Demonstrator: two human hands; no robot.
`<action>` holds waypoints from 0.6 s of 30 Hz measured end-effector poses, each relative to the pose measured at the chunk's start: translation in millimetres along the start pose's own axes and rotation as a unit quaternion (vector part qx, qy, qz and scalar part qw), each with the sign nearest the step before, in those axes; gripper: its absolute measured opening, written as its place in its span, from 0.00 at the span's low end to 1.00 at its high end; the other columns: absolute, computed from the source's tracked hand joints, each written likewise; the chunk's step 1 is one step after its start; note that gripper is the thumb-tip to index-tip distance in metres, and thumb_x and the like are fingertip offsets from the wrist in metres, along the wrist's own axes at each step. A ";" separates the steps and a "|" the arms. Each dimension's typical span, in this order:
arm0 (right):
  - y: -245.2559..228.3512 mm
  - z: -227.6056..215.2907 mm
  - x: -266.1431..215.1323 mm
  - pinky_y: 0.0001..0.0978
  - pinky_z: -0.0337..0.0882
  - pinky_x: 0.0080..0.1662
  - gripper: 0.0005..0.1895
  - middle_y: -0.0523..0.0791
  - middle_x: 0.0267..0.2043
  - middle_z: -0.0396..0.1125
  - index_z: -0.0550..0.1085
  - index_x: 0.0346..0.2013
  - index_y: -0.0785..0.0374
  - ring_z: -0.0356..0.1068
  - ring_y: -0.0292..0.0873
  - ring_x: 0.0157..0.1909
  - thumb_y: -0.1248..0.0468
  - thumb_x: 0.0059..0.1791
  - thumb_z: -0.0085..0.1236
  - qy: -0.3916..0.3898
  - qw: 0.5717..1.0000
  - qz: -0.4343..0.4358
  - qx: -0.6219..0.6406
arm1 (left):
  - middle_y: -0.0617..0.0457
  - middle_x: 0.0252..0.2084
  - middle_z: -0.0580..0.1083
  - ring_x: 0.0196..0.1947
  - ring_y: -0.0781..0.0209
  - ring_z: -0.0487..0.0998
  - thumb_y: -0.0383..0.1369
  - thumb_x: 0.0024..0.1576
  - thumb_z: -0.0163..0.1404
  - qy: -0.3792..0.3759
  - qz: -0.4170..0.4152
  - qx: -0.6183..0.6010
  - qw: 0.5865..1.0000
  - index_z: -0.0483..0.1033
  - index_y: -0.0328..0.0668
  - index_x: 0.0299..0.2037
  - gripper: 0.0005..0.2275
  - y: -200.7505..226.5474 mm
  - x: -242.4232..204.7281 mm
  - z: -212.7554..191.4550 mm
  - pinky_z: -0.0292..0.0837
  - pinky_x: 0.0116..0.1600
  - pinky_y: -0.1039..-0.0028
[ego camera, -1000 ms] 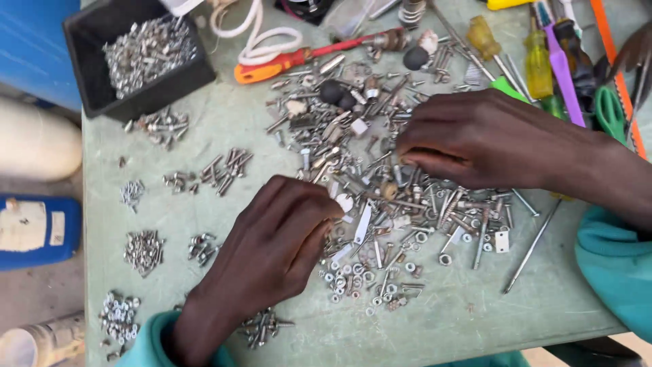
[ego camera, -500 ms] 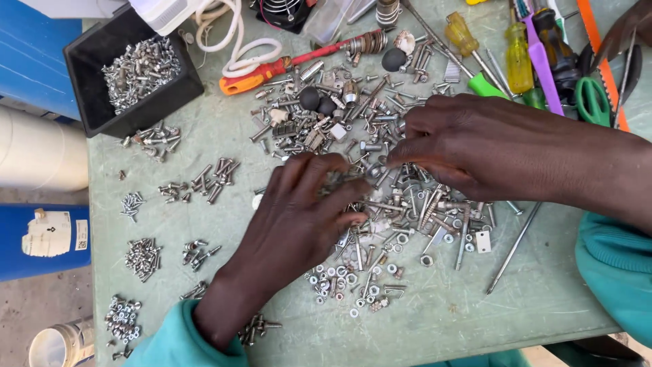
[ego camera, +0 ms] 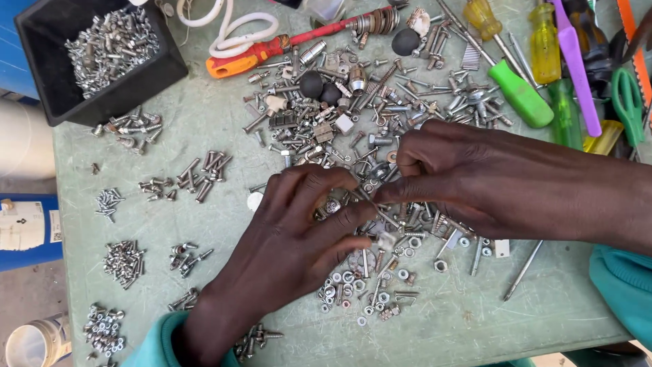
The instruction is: Sorting and organizing various screws, bolts, and nuts on a workshop table, including threading nuts onto bolts.
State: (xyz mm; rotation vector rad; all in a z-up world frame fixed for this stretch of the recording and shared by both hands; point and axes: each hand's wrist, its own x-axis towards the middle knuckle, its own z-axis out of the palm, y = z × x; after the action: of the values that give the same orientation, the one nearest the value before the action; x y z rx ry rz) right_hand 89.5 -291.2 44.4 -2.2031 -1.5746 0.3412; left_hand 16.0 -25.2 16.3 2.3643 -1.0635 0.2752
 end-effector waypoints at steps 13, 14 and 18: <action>8.4 -4.0 -3.0 0.41 0.68 0.41 0.10 0.42 0.40 0.65 0.77 0.47 0.52 0.68 0.45 0.40 0.56 0.53 0.53 0.032 0.999 0.040 -0.009 | 0.47 0.57 0.68 0.56 0.44 0.67 0.46 0.62 0.53 -0.036 -0.007 0.003 0.999 0.75 0.48 0.48 0.13 -6.6 -4.9 3.9 0.65 0.55 0.54; 7.1 -0.6 -2.5 0.40 0.68 0.40 0.12 0.41 0.40 0.64 0.77 0.49 0.50 0.68 0.44 0.41 0.57 0.53 0.54 0.024 0.998 0.051 0.011 | 0.47 0.57 0.68 0.57 0.44 0.67 0.46 0.62 0.52 -0.036 -0.001 0.006 0.999 0.75 0.48 0.47 0.14 -7.4 -5.1 4.5 0.64 0.54 0.54; 7.7 7.3 -2.4 0.39 0.70 0.42 0.10 0.40 0.41 0.64 0.75 0.48 0.48 0.67 0.44 0.43 0.56 0.53 0.54 0.017 0.998 0.063 0.007 | 0.46 0.58 0.68 0.56 0.43 0.68 0.46 0.63 0.52 -0.030 0.011 0.009 0.999 0.74 0.46 0.48 0.14 -8.1 -6.1 3.8 0.65 0.54 0.55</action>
State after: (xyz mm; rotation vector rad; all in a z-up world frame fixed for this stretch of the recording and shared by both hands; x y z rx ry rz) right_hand 92.0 -294.3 34.3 -2.2909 -1.4161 0.3481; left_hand 17.8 -19.0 7.6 2.3919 -1.1194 0.2252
